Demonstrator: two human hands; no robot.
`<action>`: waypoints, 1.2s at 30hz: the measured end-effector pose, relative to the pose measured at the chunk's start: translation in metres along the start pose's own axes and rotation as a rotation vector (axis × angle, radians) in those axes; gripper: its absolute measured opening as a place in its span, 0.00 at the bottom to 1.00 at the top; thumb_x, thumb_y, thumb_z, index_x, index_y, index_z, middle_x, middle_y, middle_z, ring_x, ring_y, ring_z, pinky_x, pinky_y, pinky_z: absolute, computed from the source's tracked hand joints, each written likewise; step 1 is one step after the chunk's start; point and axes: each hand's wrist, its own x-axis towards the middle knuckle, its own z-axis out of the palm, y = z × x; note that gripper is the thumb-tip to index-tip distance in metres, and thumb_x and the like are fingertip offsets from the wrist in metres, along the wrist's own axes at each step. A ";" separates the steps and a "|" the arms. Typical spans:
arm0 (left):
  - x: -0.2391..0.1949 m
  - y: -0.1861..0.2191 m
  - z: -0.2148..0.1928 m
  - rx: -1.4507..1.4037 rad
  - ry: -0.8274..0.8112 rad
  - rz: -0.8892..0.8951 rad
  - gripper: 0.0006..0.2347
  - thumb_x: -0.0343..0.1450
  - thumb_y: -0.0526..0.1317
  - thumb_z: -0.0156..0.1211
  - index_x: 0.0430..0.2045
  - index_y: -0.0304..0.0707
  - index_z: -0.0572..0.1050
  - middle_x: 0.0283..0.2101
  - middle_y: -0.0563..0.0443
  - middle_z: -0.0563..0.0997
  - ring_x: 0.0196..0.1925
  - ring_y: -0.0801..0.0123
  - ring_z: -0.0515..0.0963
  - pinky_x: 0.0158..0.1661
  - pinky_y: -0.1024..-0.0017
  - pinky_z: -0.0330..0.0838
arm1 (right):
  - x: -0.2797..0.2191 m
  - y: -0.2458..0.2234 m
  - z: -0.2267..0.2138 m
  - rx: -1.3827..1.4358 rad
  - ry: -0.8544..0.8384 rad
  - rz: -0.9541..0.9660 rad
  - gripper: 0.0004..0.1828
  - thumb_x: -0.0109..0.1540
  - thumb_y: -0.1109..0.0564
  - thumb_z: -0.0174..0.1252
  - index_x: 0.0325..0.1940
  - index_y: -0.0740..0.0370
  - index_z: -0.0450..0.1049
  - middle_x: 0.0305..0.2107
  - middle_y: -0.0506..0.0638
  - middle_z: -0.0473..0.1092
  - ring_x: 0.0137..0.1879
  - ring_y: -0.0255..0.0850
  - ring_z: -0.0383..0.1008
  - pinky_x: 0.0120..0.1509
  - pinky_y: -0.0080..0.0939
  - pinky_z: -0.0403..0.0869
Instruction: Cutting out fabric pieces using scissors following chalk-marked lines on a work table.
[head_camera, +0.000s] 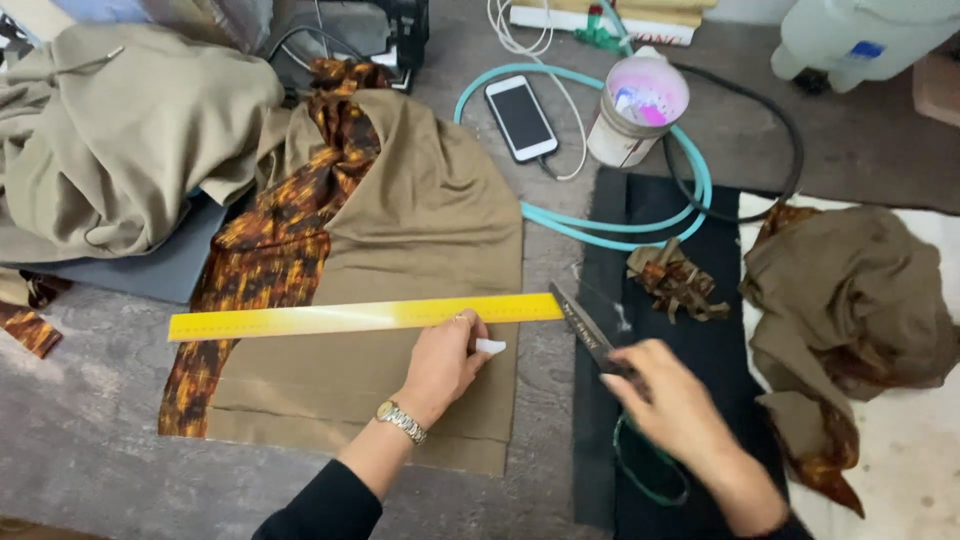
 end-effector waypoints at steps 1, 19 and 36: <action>0.002 0.000 0.006 -0.172 -0.009 -0.012 0.08 0.63 0.39 0.68 0.26 0.46 0.73 0.32 0.54 0.79 0.33 0.66 0.76 0.39 0.68 0.67 | 0.008 -0.013 0.001 0.127 -0.024 -0.043 0.18 0.59 0.46 0.56 0.49 0.53 0.73 0.38 0.46 0.69 0.42 0.38 0.74 0.48 0.38 0.70; 0.033 0.021 -0.015 -0.348 0.132 0.075 0.09 0.61 0.35 0.68 0.30 0.40 0.74 0.29 0.44 0.78 0.33 0.51 0.80 0.36 0.61 0.75 | 0.251 0.054 -0.104 0.662 0.533 -0.132 0.07 0.63 0.65 0.58 0.45 0.68 0.73 0.28 0.59 0.72 0.28 0.45 0.75 0.33 0.40 0.74; 0.032 -0.077 -0.062 0.221 -0.108 -0.024 0.18 0.60 0.48 0.72 0.38 0.53 0.71 0.41 0.57 0.74 0.44 0.64 0.70 0.43 0.64 0.61 | 0.210 -0.019 -0.084 0.299 0.425 -0.058 0.09 0.65 0.55 0.56 0.43 0.61 0.77 0.34 0.51 0.75 0.32 0.38 0.68 0.37 0.41 0.67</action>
